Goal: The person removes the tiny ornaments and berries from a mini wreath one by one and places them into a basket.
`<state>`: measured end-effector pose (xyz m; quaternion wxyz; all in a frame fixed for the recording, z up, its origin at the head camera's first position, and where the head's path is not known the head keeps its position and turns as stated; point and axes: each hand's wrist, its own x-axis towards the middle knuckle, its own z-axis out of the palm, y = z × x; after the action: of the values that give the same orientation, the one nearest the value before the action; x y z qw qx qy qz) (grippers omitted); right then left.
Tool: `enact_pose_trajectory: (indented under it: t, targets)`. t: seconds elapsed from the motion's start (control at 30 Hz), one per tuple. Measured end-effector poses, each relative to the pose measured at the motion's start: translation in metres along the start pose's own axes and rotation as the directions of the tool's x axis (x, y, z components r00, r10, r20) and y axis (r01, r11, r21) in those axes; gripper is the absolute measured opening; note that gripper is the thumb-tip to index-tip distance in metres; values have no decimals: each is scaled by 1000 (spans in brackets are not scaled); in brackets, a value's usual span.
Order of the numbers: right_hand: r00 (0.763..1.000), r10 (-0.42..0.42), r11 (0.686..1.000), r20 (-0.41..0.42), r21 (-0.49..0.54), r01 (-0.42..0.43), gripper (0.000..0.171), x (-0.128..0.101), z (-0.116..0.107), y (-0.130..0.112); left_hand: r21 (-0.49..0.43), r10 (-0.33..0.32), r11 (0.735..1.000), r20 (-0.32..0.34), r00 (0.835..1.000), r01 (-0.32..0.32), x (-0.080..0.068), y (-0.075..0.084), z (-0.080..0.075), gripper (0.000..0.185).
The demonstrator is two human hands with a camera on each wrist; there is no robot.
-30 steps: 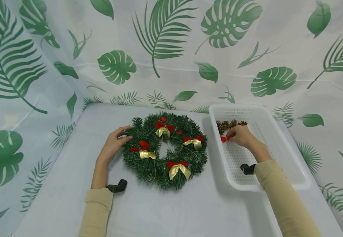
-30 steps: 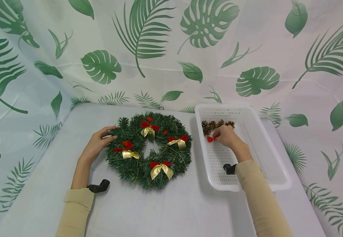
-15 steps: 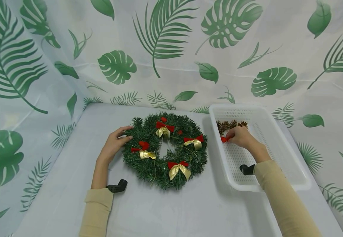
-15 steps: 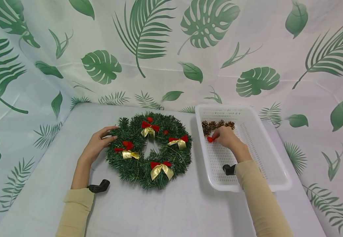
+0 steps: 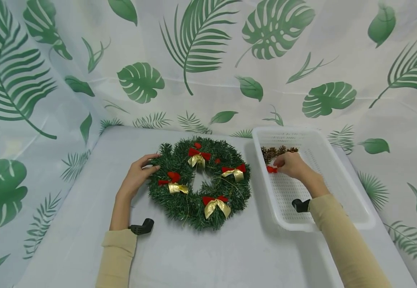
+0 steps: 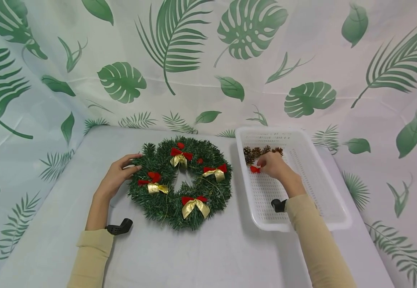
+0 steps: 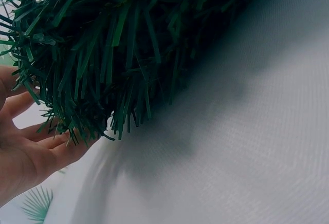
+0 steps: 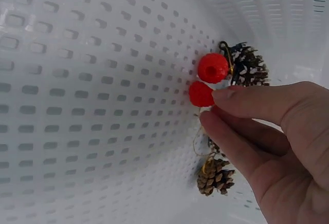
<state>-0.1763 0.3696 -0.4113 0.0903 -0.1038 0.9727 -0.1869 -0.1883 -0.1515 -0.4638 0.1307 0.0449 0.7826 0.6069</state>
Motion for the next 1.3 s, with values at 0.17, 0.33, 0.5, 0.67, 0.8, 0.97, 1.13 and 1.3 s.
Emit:
enact_pose_trajectory:
  t: [0.17,0.33,0.5,0.67,0.8,0.97,1.13,1.3]
  targets:
    - [1000,5,1000,-1,-5,-5,18,-4,-7,-5,19,1,1000,-2,1000,-1,0,2,0,51]
    - [1000,11,1000,-2,-4,-11,21,-7,-14,-13,13,6,1000,3,1000,-6,0,2,0,52]
    - [1000,-19,1000,-17,-16,19,21,-7,-20,-23,-8,6,1000,7,1000,-6,-1,2,-1,52]
    - [999,-18,1000,-38,1,18,21,-10,-26,-32,-17,6,1000,11,1000,-6,-2,2,-1,53]
    - [998,-40,999,-54,8,41,20,-13,-29,-38,-8,2,1000,10,1000,-2,-1,2,0,52]
    - [993,-95,995,-76,-18,94,17,-14,-31,-44,5,3,1000,3,1000,-3,0,1,-1,52]
    - [991,-108,994,-80,-21,106,17,-17,-33,-51,4,6,1000,3,1000,-6,1,1,0,52]
    - [987,-132,991,-96,-32,129,18,-19,-35,-59,4,3,1000,0,1000,-3,0,1,0,52]
